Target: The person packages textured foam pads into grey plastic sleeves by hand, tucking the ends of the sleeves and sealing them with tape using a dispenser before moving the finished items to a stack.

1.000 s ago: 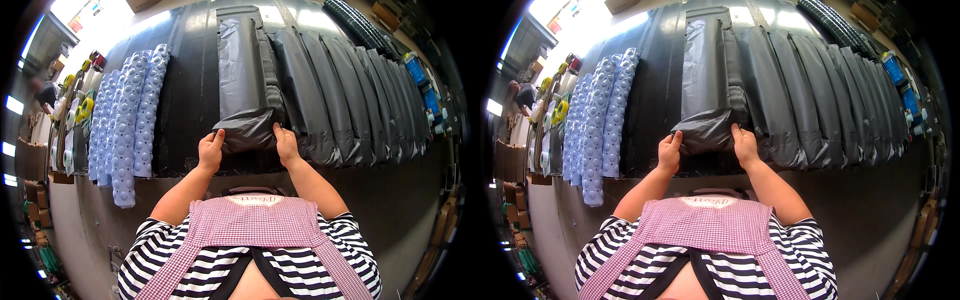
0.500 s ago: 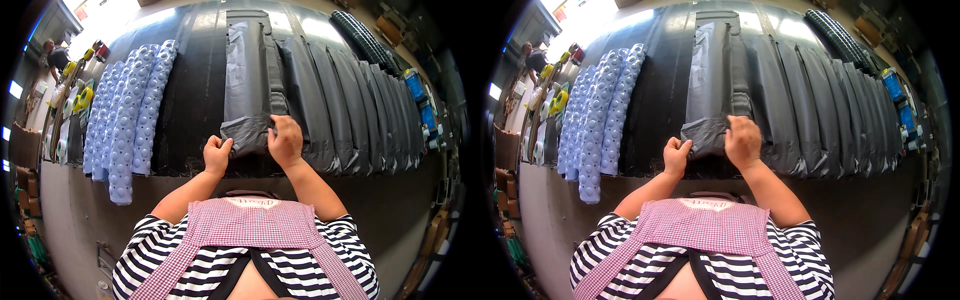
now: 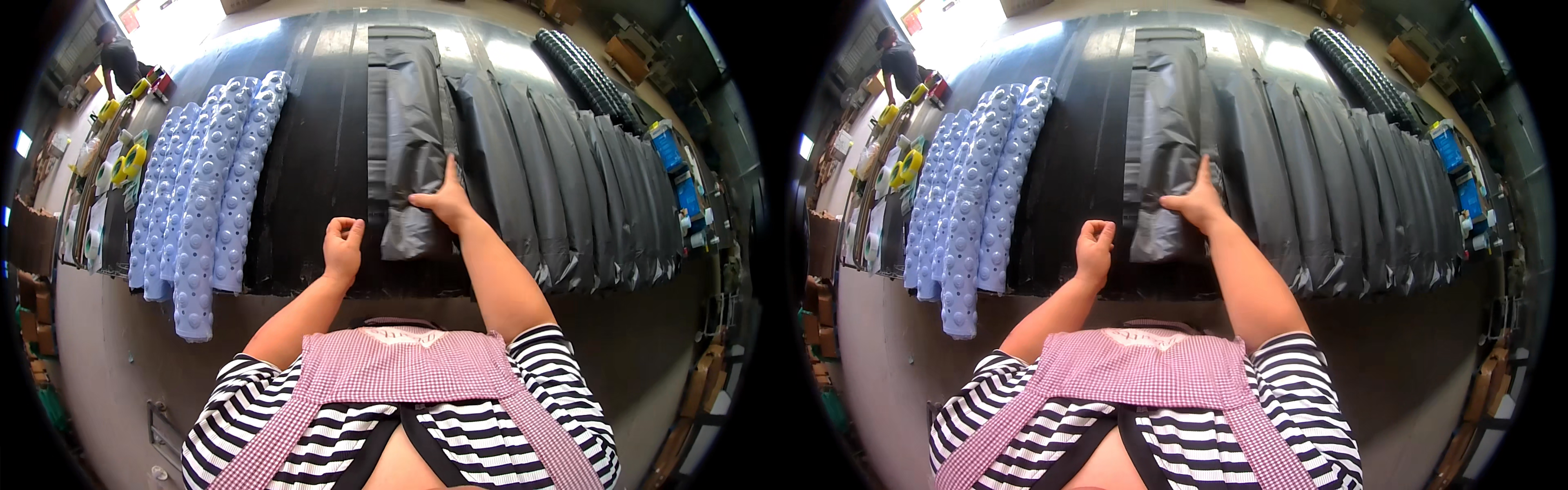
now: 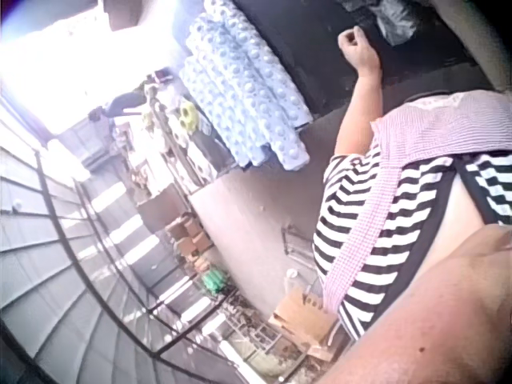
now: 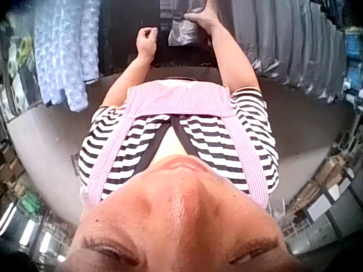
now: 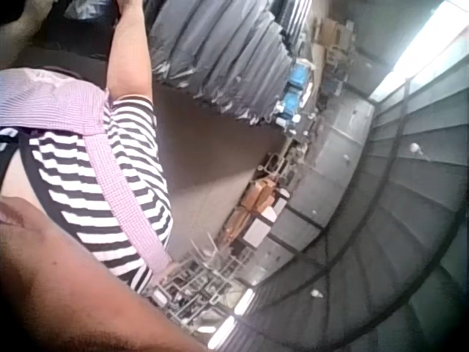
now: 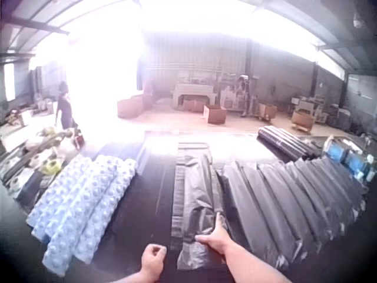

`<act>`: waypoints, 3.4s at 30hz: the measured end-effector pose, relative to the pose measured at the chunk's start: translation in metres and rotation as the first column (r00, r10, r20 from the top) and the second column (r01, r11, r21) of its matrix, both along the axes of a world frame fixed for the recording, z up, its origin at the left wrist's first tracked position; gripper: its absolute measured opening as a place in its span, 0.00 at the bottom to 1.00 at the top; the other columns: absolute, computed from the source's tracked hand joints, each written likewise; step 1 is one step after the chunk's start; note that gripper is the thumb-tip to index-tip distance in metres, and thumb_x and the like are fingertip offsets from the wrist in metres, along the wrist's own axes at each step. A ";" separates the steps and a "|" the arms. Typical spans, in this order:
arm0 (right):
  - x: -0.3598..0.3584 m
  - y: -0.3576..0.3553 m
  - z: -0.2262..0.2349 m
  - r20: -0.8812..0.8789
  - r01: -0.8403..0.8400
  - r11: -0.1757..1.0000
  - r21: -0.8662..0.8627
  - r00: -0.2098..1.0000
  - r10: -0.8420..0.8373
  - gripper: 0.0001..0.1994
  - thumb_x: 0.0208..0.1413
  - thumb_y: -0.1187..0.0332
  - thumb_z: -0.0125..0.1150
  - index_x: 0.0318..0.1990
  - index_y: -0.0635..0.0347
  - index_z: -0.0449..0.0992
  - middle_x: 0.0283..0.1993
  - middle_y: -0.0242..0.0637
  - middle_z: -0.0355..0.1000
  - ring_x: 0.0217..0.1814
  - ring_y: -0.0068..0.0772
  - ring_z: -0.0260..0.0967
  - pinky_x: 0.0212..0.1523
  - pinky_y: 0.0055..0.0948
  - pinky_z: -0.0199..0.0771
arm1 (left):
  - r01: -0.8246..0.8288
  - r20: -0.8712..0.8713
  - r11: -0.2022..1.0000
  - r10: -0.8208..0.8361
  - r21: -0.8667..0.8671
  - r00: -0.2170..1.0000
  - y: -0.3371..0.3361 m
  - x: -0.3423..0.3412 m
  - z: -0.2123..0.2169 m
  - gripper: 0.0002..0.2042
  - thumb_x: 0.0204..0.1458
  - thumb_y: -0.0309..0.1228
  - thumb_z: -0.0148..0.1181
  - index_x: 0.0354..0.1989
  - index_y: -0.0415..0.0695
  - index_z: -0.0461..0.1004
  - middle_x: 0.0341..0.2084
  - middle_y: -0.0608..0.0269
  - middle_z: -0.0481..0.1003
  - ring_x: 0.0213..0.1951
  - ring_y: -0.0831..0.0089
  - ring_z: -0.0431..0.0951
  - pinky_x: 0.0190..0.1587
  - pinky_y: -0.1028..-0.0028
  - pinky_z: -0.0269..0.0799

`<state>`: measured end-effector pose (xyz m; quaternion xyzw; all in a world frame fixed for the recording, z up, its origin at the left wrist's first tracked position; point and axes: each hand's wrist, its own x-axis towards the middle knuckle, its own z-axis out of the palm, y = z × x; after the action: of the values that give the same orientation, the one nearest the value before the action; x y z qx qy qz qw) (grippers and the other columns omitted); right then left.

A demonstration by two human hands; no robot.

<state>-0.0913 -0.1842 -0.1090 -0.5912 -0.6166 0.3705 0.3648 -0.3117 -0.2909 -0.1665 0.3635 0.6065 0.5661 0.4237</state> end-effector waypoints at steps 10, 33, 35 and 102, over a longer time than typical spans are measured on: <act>0.131 -0.053 0.008 -0.949 -0.315 0.940 -0.133 0.313 -0.030 0.25 0.57 0.60 0.63 0.59 0.64 0.70 0.51 0.44 0.76 0.50 0.39 0.77 0.53 0.40 0.78 | 0.235 0.176 0.807 -0.165 -0.541 0.971 0.153 0.008 0.021 0.30 0.57 0.42 0.67 0.60 0.30 0.69 0.57 0.42 0.72 0.59 0.53 0.73 0.57 0.57 0.71; 0.124 -0.087 0.034 -0.705 -0.059 0.946 -0.318 0.682 -0.194 0.50 0.40 0.83 0.67 0.75 0.63 0.51 0.65 0.47 0.66 0.61 0.37 0.70 0.54 0.30 0.77 | 0.281 -0.093 0.936 -0.306 -0.212 0.948 0.192 0.011 0.018 0.24 0.53 0.30 0.70 0.57 0.36 0.70 0.48 0.49 0.78 0.48 0.61 0.79 0.50 0.64 0.75; 0.117 -0.085 0.028 -0.645 -0.040 0.956 -0.289 0.746 -0.164 0.50 0.40 0.83 0.67 0.75 0.63 0.50 0.65 0.47 0.66 0.61 0.38 0.70 0.55 0.30 0.77 | 0.236 -0.057 0.937 -0.258 -0.258 0.964 0.188 -0.034 0.001 0.25 0.51 0.28 0.71 0.57 0.36 0.71 0.48 0.50 0.79 0.48 0.62 0.79 0.51 0.64 0.75; -0.314 -0.099 0.024 -0.398 -0.436 0.900 0.022 0.822 0.408 0.31 0.59 0.62 0.66 0.68 0.60 0.65 0.66 0.47 0.68 0.68 0.40 0.65 0.69 0.38 0.61 | 0.478 0.410 0.865 -0.496 0.154 0.765 -0.066 -0.372 0.119 0.39 0.51 0.32 0.71 0.69 0.38 0.55 0.53 0.53 0.73 0.49 0.67 0.79 0.53 0.67 0.77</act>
<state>-0.4050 -0.2831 -0.0849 -0.3661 -0.6328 0.5739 0.3690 -0.6837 -0.3566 -0.0480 0.3807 0.3691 0.5155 0.6731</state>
